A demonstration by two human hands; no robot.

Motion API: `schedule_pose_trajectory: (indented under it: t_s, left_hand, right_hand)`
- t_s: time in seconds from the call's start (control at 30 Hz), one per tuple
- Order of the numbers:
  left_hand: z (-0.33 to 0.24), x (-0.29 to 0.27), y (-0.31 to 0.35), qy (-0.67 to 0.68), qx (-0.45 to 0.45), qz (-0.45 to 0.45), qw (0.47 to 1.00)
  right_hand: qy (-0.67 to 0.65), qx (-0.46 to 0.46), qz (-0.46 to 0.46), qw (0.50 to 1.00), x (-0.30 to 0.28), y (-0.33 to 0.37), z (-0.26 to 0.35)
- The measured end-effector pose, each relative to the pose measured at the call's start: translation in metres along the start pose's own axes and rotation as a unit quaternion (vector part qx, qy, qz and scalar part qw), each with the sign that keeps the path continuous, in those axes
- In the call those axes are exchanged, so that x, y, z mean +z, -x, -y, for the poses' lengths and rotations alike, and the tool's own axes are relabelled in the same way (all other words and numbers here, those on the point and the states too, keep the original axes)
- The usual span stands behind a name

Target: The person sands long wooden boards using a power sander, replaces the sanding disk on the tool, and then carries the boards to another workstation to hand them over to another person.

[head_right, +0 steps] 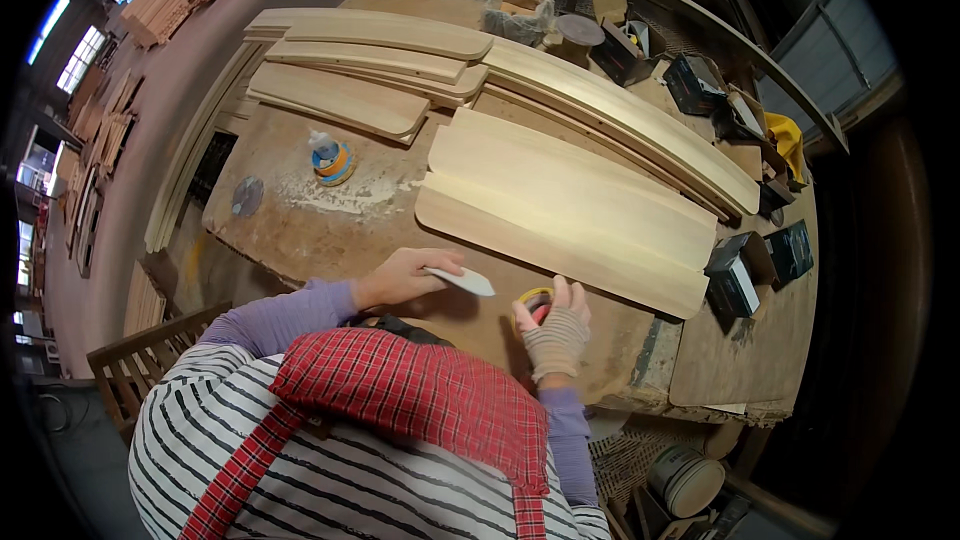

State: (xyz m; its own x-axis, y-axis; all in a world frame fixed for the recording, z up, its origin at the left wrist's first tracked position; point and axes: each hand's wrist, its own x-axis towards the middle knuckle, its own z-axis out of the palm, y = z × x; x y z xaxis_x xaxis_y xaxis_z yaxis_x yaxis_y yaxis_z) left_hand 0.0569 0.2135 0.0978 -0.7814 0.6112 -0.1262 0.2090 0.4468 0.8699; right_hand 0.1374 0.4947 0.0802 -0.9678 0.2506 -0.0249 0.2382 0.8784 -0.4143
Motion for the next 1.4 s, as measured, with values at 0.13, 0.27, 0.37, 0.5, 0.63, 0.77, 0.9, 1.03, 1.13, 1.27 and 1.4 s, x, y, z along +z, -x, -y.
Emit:
schedule_pose_trajectory:
  t_s: [0.13,0.27,0.37,0.5,0.63,0.77,0.9,1.03,1.13,1.27,1.4]
  left_hand:
    - [-0.004,-0.036,0.088,0.077,-0.121,0.123,0.982]
    - [0.019,-0.044,0.15,0.221,-0.156,0.137,0.953]
    - [0.036,-0.06,0.17,0.206,-0.204,0.197,0.937]
    - [0.057,-0.083,0.171,0.382,-0.289,0.034,0.877]
    - [0.054,-0.112,0.143,0.602,-0.202,-0.064,0.77]
    - [0.056,-0.141,0.133,0.7,-0.114,-0.023,0.704]
    - [0.063,-0.172,0.142,0.718,-0.119,-0.005,0.685]
    - [0.076,-0.201,0.155,0.725,-0.128,0.013,0.677]
    - [0.086,-0.213,0.161,0.73,-0.137,0.018,0.67]
    - [0.089,-0.223,0.165,0.734,-0.145,0.034,0.662]
    - [0.076,-0.221,0.169,0.73,-0.165,0.015,0.663]
  right_hand:
    - [0.006,0.14,0.047,0.989,0.005,0.017,0.02]
    - [-0.088,0.166,0.004,0.982,0.027,0.032,-0.003]
    - [-0.135,0.072,-0.063,0.986,0.034,0.033,-0.017]
    - [-0.539,0.116,0.001,0.834,0.024,0.038,0.009]
    - [-0.69,0.081,0.03,0.719,-0.023,0.045,0.15]
    - [-0.718,0.043,0.081,0.689,-0.014,0.038,0.225]
    - [-0.762,0.068,0.068,0.641,0.012,0.045,0.277]
    - [-0.759,0.093,0.041,0.643,0.034,0.053,0.307]
    - [-0.744,0.095,0.034,0.661,0.039,0.06,0.326]
    - [-0.712,0.107,0.017,0.694,0.039,0.069,0.34]
    - [-0.681,0.121,-0.003,0.722,0.034,0.074,0.351]
